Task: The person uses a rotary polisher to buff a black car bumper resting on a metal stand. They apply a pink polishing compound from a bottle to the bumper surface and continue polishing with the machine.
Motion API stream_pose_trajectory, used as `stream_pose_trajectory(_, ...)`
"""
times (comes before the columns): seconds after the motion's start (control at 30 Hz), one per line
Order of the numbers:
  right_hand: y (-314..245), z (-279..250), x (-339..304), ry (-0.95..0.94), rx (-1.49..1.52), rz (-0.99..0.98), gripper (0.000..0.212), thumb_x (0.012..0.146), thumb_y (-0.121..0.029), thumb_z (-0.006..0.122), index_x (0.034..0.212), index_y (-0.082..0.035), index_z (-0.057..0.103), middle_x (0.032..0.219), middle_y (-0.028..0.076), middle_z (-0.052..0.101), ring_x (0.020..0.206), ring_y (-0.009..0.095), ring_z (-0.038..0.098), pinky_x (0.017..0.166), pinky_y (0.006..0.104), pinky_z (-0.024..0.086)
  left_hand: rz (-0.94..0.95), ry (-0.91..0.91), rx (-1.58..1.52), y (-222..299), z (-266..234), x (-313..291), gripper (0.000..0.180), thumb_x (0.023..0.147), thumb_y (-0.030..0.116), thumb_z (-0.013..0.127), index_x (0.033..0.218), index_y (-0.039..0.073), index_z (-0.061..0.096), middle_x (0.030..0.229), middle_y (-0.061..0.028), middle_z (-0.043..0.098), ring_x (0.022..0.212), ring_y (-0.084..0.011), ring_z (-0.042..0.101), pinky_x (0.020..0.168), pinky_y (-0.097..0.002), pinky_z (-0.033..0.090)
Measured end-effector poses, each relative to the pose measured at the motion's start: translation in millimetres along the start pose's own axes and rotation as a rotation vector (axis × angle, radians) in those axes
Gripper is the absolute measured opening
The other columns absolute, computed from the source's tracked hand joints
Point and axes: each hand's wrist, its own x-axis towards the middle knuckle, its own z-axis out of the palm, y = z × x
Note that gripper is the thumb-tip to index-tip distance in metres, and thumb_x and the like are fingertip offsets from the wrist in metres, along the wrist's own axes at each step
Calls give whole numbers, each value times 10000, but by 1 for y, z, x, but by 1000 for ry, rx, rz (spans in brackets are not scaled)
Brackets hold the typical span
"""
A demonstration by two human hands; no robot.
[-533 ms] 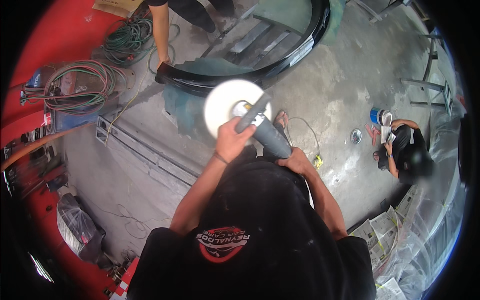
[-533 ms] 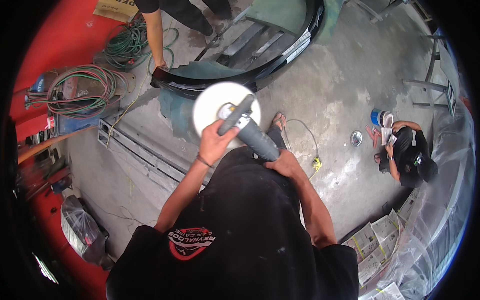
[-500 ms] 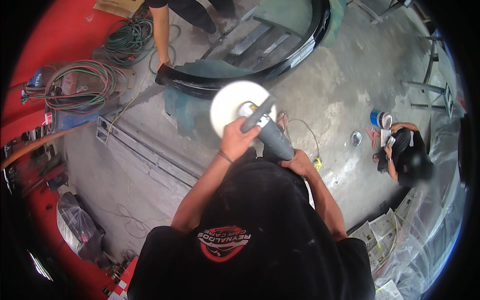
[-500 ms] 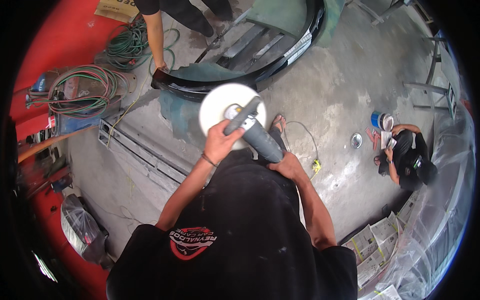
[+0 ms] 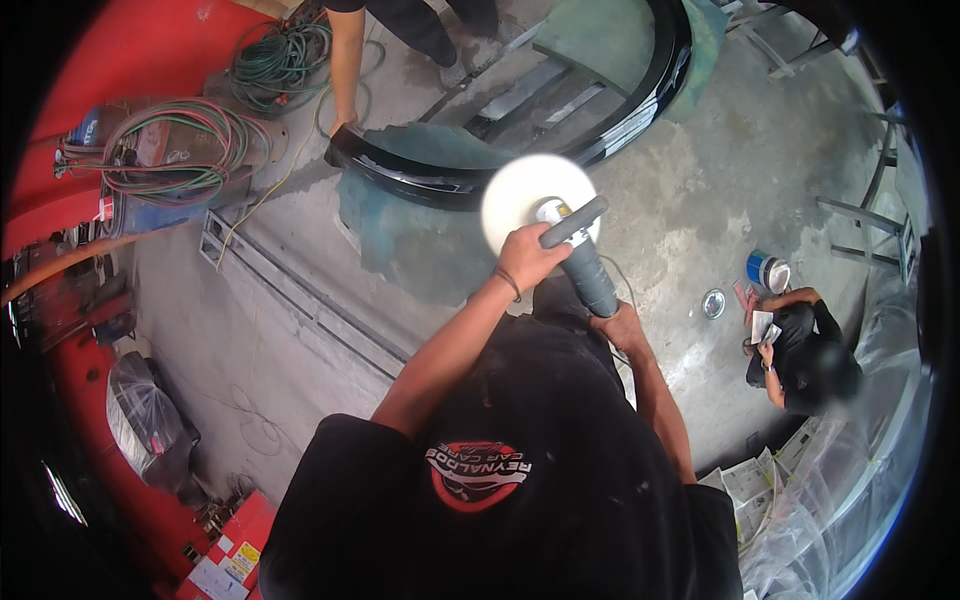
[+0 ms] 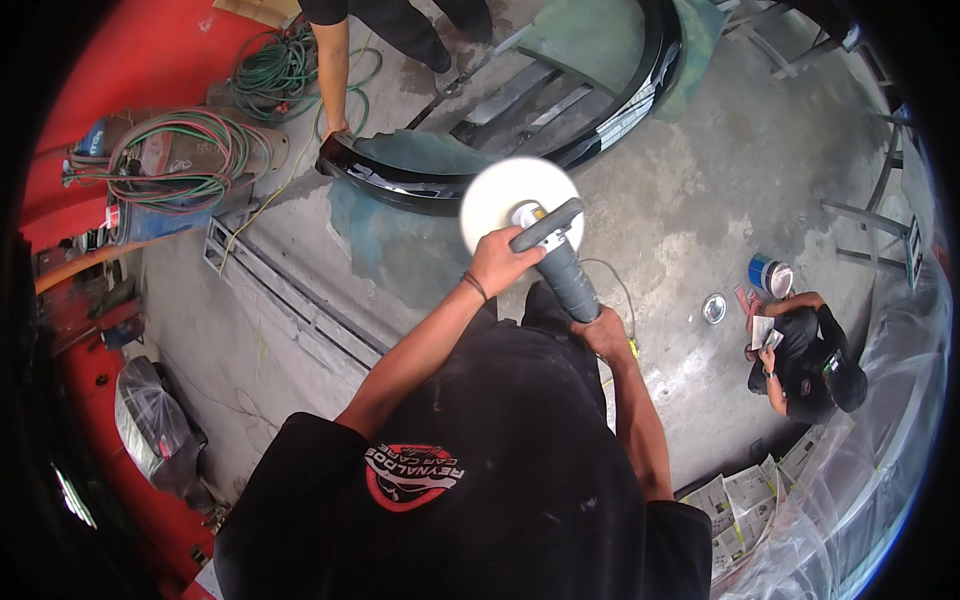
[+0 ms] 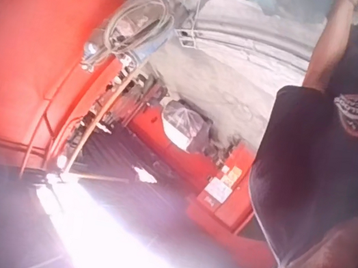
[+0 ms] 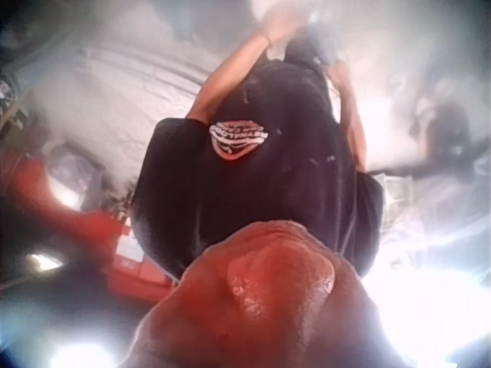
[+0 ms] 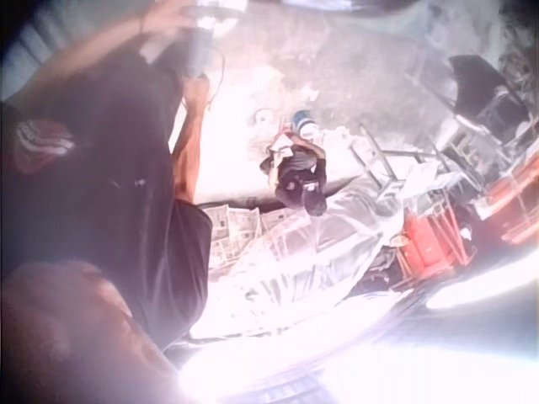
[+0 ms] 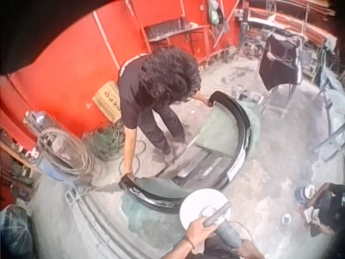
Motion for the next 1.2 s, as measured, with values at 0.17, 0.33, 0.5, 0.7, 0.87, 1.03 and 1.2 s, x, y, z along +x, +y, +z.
stream_pose_trajectory(0.17, -33, 45, 10, -85, -190, -79, 663, 726, -380, 861, 1240, 22, 737, 1139, 260, 778, 1097, 378, 758, 976, 442, 574, -174, 110, -60, -29, -51, -39, 366, 872, 331, 839, 969, -18, 786, 753, -114, 733, 689, -159, 677, 691, -348, 551)
stream_pose_trajectory(0.33, -78, 91, 32, -84, -309, -215, 671, 723, -435, 834, 1227, -1, 744, 1128, 272, 772, 1096, 419, 744, 978, 459, 576, -279, 271, -65, -72, -109, -65, 349, 895, 331, 841, 961, -10, 800, 689, -18, 668, 638, -85, 577, 629, -311, 505)
stream_pose_trajectory(0.5, -121, 125, 39, -155, -353, -293, 644, 742, -410, 818, 1223, 9, 731, 1152, 270, 764, 1123, 425, 727, 992, 469, 566, -275, 357, -80, -105, -150, -70, 320, 906, 279, 835, 972, -32, 802, 712, 2, 686, 654, -82, 587, 633, -303, 504)
stream_pose_trajectory(0.7, -116, 127, 36, -80, -333, -316, 667, 724, -443, 826, 1211, 4, 736, 1123, 263, 770, 1095, 422, 738, 973, 474, 572, -279, 295, -66, -91, -156, -67, 338, 905, 300, 820, 997, -25, 808, 723, -62, 719, 660, -129, 641, 666, -328, 534)
stream_pose_trajectory(0.87, -89, 102, 25, -10, -202, -197, 663, 724, -409, 841, 1225, 10, 733, 1170, 268, 762, 1129, 409, 735, 980, 471, 566, -160, 207, -25, -69, -121, -39, 360, 889, 335, 810, 1007, -5, 810, 759, -147, 749, 698, -222, 735, 703, -371, 569)
stream_pose_trajectory(1.03, -65, 65, 14, 13, -30, -90, 645, 735, -344, 893, 1239, 25, 734, 1143, 207, 783, 1095, 305, 755, 958, 407, 564, -44, 79, 94, -41, -75, 5, 372, 869, 372, 795, 1000, 25, 819, 830, -197, 767, 780, -332, 768, 748, -421, 592)
stream_pose_trajectory(1.2, -12, 43, 23, 58, -1, 71, 620, 739, -339, 910, 1197, 47, 750, 1075, 182, 793, 979, 268, 760, 898, 400, 574, -16, -53, 168, -13, -21, 38, 368, 832, 416, 777, 943, 69, 827, 890, -217, 770, 857, -408, 761, 807, -484, 607)
